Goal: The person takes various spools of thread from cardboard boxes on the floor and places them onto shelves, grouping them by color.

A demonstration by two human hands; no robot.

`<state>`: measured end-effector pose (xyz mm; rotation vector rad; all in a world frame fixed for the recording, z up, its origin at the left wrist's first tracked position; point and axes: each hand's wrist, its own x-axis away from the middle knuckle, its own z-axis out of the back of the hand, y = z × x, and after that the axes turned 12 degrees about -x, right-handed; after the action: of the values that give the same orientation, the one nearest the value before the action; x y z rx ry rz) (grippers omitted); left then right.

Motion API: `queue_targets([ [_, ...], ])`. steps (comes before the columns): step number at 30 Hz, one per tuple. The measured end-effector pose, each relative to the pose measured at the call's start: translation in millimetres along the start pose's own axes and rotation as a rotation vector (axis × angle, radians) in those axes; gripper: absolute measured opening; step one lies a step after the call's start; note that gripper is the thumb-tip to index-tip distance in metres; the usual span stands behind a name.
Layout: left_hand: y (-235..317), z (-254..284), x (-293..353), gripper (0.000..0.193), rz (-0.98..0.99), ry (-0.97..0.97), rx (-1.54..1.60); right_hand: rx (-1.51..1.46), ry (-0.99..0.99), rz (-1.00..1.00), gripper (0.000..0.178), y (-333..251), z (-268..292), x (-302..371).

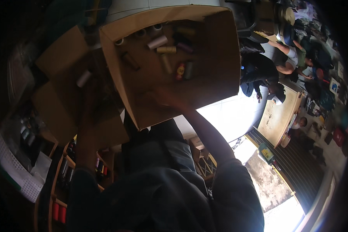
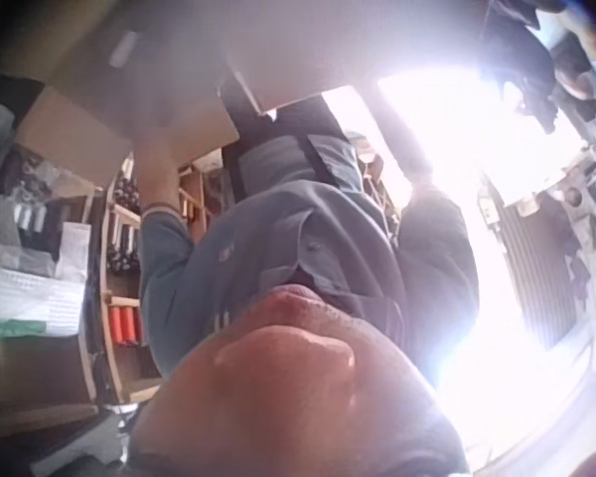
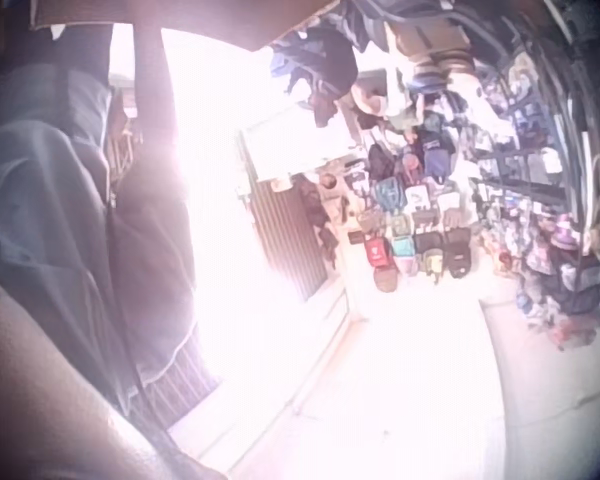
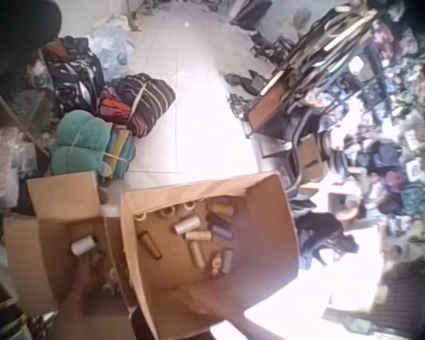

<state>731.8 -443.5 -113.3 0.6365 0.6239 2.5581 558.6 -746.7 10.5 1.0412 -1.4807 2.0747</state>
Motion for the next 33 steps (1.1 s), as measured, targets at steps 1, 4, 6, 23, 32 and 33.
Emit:
queue_targets([
  [1, 6.3, -5.3, -6.3, 0.041, 0.028, -0.024, 0.007, 0.083, 0.053, 0.049, 0.044, 39.2, 7.1, -16.6],
  [4, 13.8, -11.2, -19.0, 0.042, 0.158, -0.085, 0.035, 0.305, 0.256, 0.101, 0.038, 160.1, 28.5, -74.8],
  [6, 5.9, -7.2, -10.0, 0.043, 0.307, -0.120, 0.057, 0.351, 0.347, -0.065, 0.033, 166.4, 46.0, -93.4],
  [23, 173.2, 76.0, 79.3, 0.055, 0.724, 0.559, 0.672, 0.489, 0.164, 0.393, 0.038, 76.7, -14.1, -206.2],
  [32, 250.6, 49.8, 87.5, 0.039, 0.405, 0.421, 0.487, -0.058, 0.217, 0.617, 0.048, 58.9, 51.8, -132.2],
  [33, 264.4, 62.1, 70.1, 0.040, 0.211, 0.389, 0.388, -0.106, 0.289, 0.653, 0.046, 56.7, 66.4, -118.1],
])
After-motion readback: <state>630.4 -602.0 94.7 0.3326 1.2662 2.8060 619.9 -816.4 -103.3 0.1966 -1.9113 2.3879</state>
